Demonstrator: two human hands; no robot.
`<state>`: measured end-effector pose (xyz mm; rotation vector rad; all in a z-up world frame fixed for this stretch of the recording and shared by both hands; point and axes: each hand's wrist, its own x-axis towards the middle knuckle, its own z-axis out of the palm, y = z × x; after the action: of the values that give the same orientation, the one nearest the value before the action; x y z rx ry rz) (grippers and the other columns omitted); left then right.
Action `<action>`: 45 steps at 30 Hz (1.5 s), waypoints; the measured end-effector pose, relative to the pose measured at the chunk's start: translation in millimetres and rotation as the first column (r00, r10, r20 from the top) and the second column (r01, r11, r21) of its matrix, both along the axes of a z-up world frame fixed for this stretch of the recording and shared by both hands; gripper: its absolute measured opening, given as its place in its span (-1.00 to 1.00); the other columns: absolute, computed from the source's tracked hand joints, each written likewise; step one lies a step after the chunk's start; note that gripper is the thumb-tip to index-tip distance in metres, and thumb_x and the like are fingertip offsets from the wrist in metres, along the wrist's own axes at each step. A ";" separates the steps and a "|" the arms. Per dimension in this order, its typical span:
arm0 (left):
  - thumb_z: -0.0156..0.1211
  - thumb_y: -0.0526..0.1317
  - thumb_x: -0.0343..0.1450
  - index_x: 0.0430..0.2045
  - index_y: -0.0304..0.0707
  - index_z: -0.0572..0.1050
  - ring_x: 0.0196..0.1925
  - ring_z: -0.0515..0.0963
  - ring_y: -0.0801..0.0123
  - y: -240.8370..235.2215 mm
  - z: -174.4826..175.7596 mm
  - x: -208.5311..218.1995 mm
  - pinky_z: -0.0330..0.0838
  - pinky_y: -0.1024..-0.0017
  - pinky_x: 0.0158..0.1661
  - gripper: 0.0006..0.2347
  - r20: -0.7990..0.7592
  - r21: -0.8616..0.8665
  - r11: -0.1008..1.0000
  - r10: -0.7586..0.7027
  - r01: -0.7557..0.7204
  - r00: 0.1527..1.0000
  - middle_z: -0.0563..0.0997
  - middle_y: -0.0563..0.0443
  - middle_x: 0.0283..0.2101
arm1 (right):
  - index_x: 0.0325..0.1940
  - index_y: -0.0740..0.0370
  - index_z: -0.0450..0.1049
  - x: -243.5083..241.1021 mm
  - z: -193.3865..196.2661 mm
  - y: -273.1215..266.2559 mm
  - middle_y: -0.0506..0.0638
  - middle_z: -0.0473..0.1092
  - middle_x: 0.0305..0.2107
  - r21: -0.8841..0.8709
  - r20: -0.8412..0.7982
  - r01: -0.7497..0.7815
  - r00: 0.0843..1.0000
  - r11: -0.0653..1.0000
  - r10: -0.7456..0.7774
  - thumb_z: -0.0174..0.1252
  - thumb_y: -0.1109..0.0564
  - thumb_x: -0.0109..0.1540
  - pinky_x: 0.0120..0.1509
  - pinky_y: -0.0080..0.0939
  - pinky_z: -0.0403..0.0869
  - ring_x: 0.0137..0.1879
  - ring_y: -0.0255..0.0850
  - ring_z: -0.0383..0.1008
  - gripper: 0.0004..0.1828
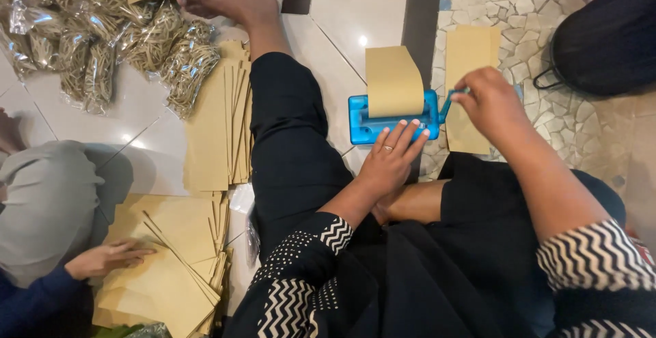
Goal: The person uses a blue manual paper cutter to slice a sheet of brown paper into thin strips. They then gather the strips and place them into a small clear plastic bag, which is subsequently sealed. The person repeats the cutting process with another sheet of paper.
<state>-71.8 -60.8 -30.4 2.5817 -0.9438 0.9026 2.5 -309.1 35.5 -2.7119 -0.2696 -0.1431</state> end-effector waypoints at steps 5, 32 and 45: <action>-0.04 -0.28 0.39 0.30 0.02 0.35 0.41 0.40 0.13 -2.0 1.5 0.2 0.18 0.11 0.37 -0.50 0.027 -0.024 1.000 0.017 -0.016 1.000 0.41 -0.06 0.36 | 0.02 -0.04 0.60 45.3 -77.0 -11.3 0.01 0.43 -0.19 0.039 -0.066 0.048 0.997 0.998 -0.045 0.33 0.03 0.33 0.09 0.07 0.51 -0.01 0.02 0.57 -0.82; 0.04 -0.33 0.35 0.31 -0.10 0.35 0.40 0.38 0.00 -3.8 -1.7 -1.7 0.19 -0.04 0.36 -0.47 -0.008 -0.004 1.000 -0.012 0.012 1.000 0.39 -0.19 0.35 | 0.13 0.16 0.50 15.6 35.1 -11.0 0.09 0.58 -0.52 0.187 -0.489 0.062 0.871 0.980 0.038 0.23 0.08 0.33 -0.12 -0.03 0.51 -0.37 -0.05 0.64 -0.70; -0.01 -0.32 0.46 0.29 -0.06 0.36 0.41 0.39 0.02 -5.1 4.6 -3.1 0.22 -0.03 0.36 -0.57 -0.008 -0.034 0.999 -0.001 0.001 1.000 0.40 -0.18 0.35 | -0.07 0.18 0.63 14.3 -198.5 -33.1 0.21 0.62 -0.25 -0.156 -0.503 -0.078 0.864 0.985 -0.011 0.10 -0.01 0.31 0.13 0.20 0.53 0.01 0.19 0.63 -0.70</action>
<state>-74.9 -65.9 -25.9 2.5547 -0.9198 0.8990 16.8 -342.1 -163.0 -2.7880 -0.1768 0.6222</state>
